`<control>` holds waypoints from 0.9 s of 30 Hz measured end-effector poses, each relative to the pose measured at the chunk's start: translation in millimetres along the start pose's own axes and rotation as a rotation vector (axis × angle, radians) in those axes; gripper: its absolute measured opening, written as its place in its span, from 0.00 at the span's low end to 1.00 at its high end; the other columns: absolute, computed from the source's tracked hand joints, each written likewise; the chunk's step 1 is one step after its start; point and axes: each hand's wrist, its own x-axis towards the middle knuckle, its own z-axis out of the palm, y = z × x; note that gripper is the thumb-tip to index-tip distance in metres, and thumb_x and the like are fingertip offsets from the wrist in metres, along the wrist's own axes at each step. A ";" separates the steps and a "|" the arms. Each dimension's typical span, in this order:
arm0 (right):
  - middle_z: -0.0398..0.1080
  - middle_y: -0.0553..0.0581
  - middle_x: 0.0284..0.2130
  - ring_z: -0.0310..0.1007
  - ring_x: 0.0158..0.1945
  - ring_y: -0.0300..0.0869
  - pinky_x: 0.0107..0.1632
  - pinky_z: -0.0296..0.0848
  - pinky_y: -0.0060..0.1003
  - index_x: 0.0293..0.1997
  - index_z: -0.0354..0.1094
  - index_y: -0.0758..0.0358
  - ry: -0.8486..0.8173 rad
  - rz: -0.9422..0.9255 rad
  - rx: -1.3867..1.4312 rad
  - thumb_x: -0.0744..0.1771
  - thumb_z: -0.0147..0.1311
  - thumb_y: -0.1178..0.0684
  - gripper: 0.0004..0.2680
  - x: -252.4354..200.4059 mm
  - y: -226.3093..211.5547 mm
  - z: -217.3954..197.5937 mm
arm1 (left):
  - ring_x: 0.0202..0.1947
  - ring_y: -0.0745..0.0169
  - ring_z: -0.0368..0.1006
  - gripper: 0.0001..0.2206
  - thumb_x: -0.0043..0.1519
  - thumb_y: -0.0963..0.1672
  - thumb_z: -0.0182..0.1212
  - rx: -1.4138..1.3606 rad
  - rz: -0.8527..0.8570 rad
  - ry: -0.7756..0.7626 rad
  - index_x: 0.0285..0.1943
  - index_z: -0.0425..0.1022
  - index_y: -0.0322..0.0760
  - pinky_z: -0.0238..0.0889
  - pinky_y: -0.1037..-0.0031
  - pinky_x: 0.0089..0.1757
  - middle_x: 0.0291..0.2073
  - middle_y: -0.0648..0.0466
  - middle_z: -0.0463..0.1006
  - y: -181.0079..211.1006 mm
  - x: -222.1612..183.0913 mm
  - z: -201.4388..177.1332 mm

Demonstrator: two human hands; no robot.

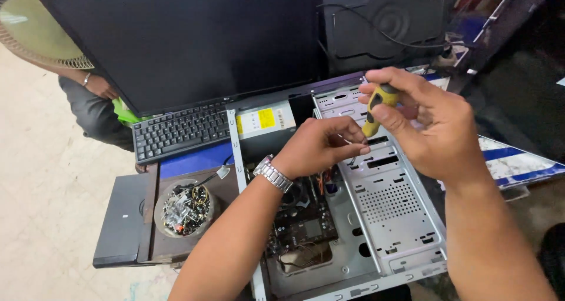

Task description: Securing a component, likely a hard drive, into a computer chassis using screws and a manual screwdriver.

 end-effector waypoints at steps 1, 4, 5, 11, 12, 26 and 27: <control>0.74 0.66 0.49 0.79 0.51 0.48 0.55 0.81 0.37 0.60 0.66 0.72 0.017 -0.025 0.045 0.69 0.55 0.64 0.12 0.6 3.5 -1.0 | 0.33 0.74 0.80 0.06 0.59 0.46 0.69 0.016 -0.006 -0.002 0.39 0.77 0.44 0.76 0.81 0.40 0.34 0.62 0.84 -0.5 1.8 -1.0; 0.75 0.63 0.44 0.77 0.47 0.44 0.50 0.83 0.34 0.56 0.69 0.72 0.059 -0.028 0.085 0.68 0.57 0.64 0.10 4.2 2.7 -1.8 | 0.33 0.74 0.80 0.07 0.58 0.46 0.71 0.024 -0.043 -0.022 0.39 0.78 0.44 0.73 0.81 0.40 0.33 0.62 0.85 1.0 6.5 -4.0; 0.76 0.62 0.43 0.77 0.47 0.43 0.49 0.83 0.32 0.55 0.70 0.70 0.079 0.030 0.099 0.67 0.59 0.62 0.11 0.3 1.7 0.8 | 0.33 0.76 0.79 0.06 0.58 0.45 0.71 0.000 -0.111 -0.051 0.39 0.78 0.44 0.71 0.81 0.40 0.32 0.63 0.85 0.1 2.3 -1.5; 0.73 0.58 0.43 0.73 0.43 0.42 0.44 0.80 0.32 0.53 0.70 0.67 -0.028 0.007 -0.008 0.69 0.58 0.60 0.08 2.6 0.8 -11.1 | 0.27 0.70 0.78 0.16 0.50 0.57 0.71 0.323 0.024 -0.024 0.35 0.78 0.51 0.66 0.75 0.32 0.27 0.66 0.83 -12.1 4.2 4.5; 0.73 0.58 0.43 0.73 0.43 0.42 0.44 0.80 0.32 0.53 0.70 0.67 -0.029 0.010 -0.010 0.69 0.58 0.60 0.08 2.2 -3.5 -10.1 | 0.27 0.70 0.78 0.16 0.50 0.57 0.71 0.319 0.024 -0.025 0.35 0.78 0.51 0.66 0.75 0.32 0.27 0.66 0.83 -11.5 5.5 4.2; 0.70 0.64 0.56 0.76 0.58 0.49 0.54 0.70 0.35 0.72 0.59 0.68 -0.001 0.063 -0.059 0.81 0.50 0.63 0.09 -14.6 29.6 12.4 | 0.37 0.74 0.71 0.12 0.69 0.52 0.51 -0.076 0.105 0.774 0.47 0.75 0.46 0.65 0.81 0.38 0.40 0.58 0.82 53.7 -69.9 -81.0; 0.70 0.64 0.56 0.76 0.58 0.49 0.54 0.70 0.35 0.72 0.59 0.68 -0.018 0.042 -0.030 0.81 0.50 0.63 0.09 -11.4 79.1 10.2 | 0.37 0.74 0.71 0.12 0.69 0.52 0.51 -0.044 0.100 0.798 0.47 0.75 0.46 0.65 0.81 0.38 0.40 0.58 0.82 60.5 -94.2 -88.8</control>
